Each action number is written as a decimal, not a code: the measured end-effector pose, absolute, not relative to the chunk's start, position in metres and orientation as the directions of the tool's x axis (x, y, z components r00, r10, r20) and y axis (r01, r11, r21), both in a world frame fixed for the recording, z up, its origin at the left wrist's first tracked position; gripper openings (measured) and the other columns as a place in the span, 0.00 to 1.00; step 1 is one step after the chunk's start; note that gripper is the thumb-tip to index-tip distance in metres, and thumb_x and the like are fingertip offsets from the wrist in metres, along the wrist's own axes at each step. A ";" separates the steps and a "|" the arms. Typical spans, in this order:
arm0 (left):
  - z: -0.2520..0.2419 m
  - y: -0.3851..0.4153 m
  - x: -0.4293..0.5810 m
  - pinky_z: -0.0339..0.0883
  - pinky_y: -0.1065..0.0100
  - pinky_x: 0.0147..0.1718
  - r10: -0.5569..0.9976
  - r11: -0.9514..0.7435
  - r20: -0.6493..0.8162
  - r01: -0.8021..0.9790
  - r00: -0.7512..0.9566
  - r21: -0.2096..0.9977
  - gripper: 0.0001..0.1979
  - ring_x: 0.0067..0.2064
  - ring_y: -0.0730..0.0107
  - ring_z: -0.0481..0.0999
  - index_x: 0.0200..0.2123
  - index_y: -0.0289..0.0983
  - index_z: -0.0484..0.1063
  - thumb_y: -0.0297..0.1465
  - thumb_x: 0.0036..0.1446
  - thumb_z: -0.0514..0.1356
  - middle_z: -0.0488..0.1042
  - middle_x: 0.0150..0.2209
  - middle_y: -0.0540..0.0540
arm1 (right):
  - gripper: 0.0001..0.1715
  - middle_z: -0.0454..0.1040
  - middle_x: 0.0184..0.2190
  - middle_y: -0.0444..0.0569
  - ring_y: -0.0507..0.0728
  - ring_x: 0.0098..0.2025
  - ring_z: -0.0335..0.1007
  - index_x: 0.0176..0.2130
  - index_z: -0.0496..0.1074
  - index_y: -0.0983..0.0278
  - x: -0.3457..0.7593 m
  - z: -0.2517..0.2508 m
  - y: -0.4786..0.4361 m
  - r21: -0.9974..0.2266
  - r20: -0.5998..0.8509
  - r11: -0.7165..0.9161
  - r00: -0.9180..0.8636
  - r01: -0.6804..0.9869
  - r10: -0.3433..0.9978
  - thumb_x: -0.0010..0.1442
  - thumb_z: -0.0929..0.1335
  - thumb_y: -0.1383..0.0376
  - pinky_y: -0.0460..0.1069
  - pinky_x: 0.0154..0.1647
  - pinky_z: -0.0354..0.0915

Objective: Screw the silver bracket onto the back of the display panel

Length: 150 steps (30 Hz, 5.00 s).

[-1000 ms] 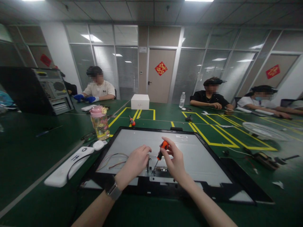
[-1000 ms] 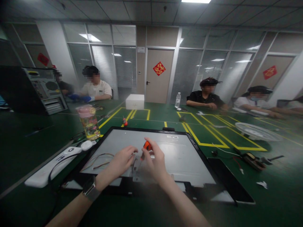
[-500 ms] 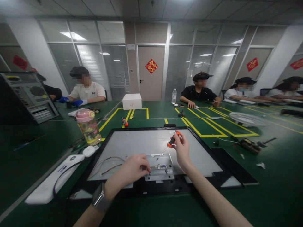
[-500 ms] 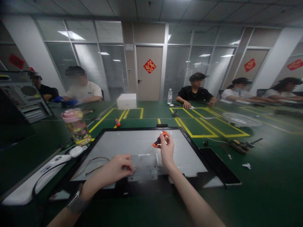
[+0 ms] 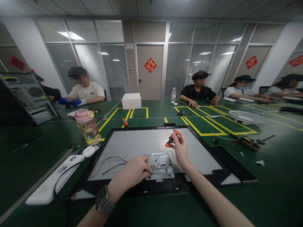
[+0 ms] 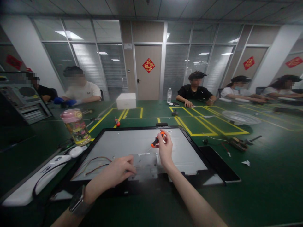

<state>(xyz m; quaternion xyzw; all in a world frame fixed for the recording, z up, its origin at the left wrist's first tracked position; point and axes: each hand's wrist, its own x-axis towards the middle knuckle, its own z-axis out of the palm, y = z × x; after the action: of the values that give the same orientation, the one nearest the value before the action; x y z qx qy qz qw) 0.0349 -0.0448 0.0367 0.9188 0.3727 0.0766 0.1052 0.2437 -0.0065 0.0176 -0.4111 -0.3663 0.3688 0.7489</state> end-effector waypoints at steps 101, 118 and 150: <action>0.040 -0.034 0.028 0.67 0.63 0.39 0.917 -0.398 0.007 0.915 0.399 0.060 0.15 0.42 0.58 0.77 0.43 0.36 0.74 0.27 0.64 0.47 0.74 0.41 0.38 | 0.23 0.68 0.31 0.42 0.53 0.29 0.69 0.49 0.69 0.56 0.219 0.023 -0.036 -0.870 0.485 0.492 0.171 -0.004 0.858 0.52 0.71 0.61 0.47 0.24 0.75; 0.039 -0.034 0.029 0.68 0.63 0.39 0.914 -0.407 0.012 0.912 0.407 0.050 0.14 0.43 0.57 0.77 0.43 0.36 0.74 0.27 0.64 0.48 0.74 0.42 0.39 | 0.23 0.70 0.31 0.43 0.53 0.30 0.71 0.50 0.69 0.57 0.218 0.023 -0.040 -0.825 0.565 0.562 0.131 0.065 0.814 0.55 0.71 0.63 0.47 0.24 0.76; 0.040 -0.035 0.029 0.65 0.67 0.39 0.847 -0.514 0.241 0.847 0.475 0.138 0.09 0.40 0.65 0.74 0.38 0.38 0.71 0.26 0.62 0.52 0.72 0.38 0.46 | 0.23 0.68 0.33 0.44 0.52 0.31 0.68 0.55 0.65 0.57 0.220 0.018 -0.039 -0.784 0.619 0.602 0.104 0.155 0.779 0.59 0.67 0.64 0.45 0.25 0.75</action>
<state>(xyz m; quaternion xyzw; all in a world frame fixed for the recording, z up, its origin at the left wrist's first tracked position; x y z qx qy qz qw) 0.0294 -0.0345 0.0402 0.8586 0.4930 0.1404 0.0000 0.2198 -0.0388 0.0183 -0.3743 -0.6237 0.2431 0.6417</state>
